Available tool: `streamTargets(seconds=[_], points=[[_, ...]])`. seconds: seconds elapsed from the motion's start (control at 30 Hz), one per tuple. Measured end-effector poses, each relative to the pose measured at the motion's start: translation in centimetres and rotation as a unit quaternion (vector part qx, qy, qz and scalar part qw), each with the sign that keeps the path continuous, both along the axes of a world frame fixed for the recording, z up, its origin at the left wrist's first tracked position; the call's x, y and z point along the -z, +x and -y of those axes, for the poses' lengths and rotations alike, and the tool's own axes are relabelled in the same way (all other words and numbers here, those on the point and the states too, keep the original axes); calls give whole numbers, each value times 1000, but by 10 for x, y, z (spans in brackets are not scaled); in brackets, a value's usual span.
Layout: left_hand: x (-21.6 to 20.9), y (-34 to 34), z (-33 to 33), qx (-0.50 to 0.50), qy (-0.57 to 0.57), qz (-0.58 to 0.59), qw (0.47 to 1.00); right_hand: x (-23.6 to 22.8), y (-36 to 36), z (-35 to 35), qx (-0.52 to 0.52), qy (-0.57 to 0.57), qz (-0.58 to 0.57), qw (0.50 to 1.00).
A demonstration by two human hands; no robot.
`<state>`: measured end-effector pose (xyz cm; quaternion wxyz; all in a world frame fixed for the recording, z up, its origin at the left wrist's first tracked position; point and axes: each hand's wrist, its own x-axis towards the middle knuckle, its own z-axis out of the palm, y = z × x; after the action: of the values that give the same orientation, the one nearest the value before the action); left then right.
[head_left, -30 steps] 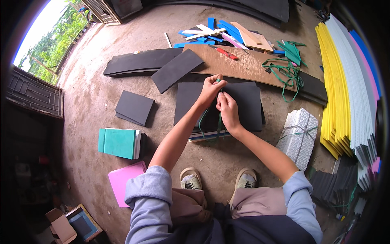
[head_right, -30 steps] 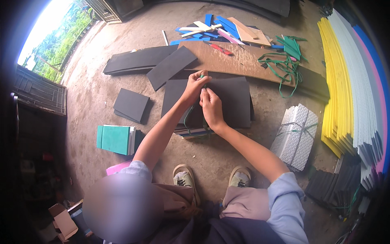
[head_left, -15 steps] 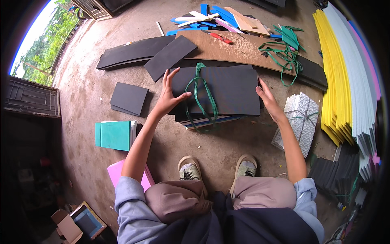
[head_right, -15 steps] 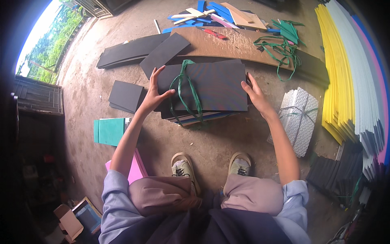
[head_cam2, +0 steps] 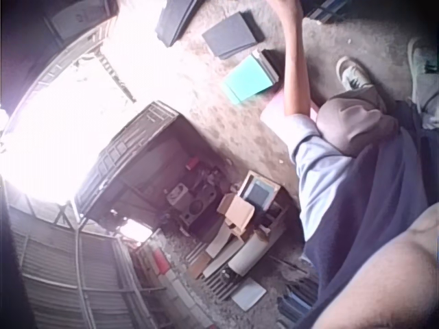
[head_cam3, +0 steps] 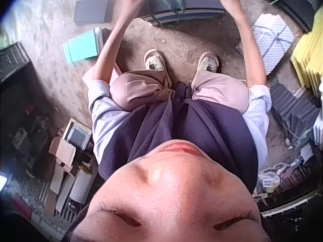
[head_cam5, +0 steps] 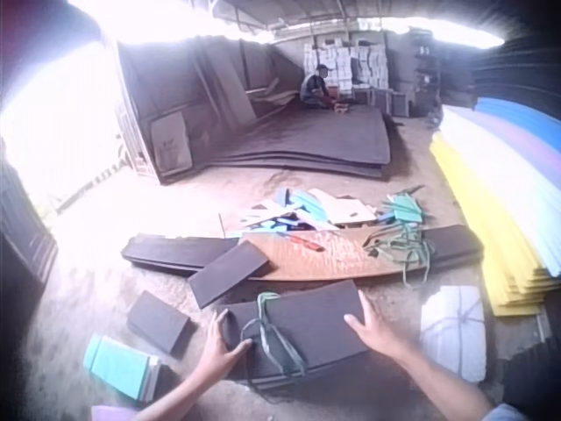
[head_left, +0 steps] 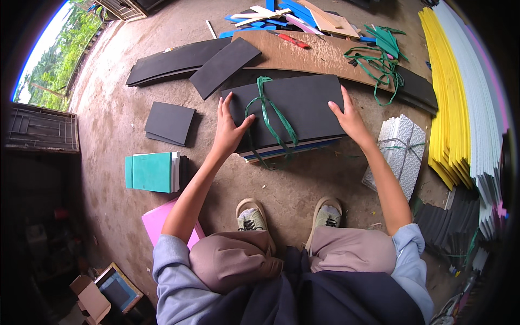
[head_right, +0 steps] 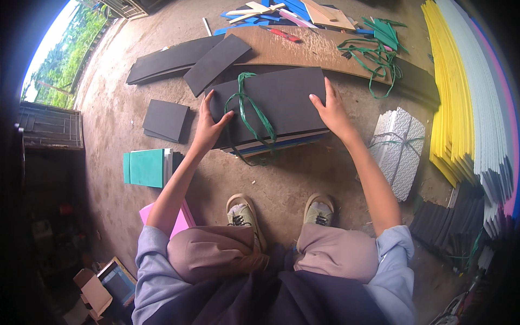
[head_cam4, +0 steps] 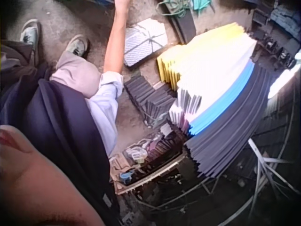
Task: The person stacks colorful notebooks on the floor, aligns them, and wraps a green plastic strap around the stack. The person then ties the strap and uses scissors to cut the excess.
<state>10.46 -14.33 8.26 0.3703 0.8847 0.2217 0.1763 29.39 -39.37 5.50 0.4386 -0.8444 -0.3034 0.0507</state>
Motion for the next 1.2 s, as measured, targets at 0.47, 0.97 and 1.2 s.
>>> streamTargets(seconds=[0.47,0.97,1.2], points=[[-34,23,8,74,152,18,985,-77,-89,-73,-210,-96,224,947],[-54,87,21,157,30,-3,987,-88,-66,-41,-148,44,-308,939],[-83,29,19,104,134,-29,985,-113,-48,-5,-168,-69,5,983]])
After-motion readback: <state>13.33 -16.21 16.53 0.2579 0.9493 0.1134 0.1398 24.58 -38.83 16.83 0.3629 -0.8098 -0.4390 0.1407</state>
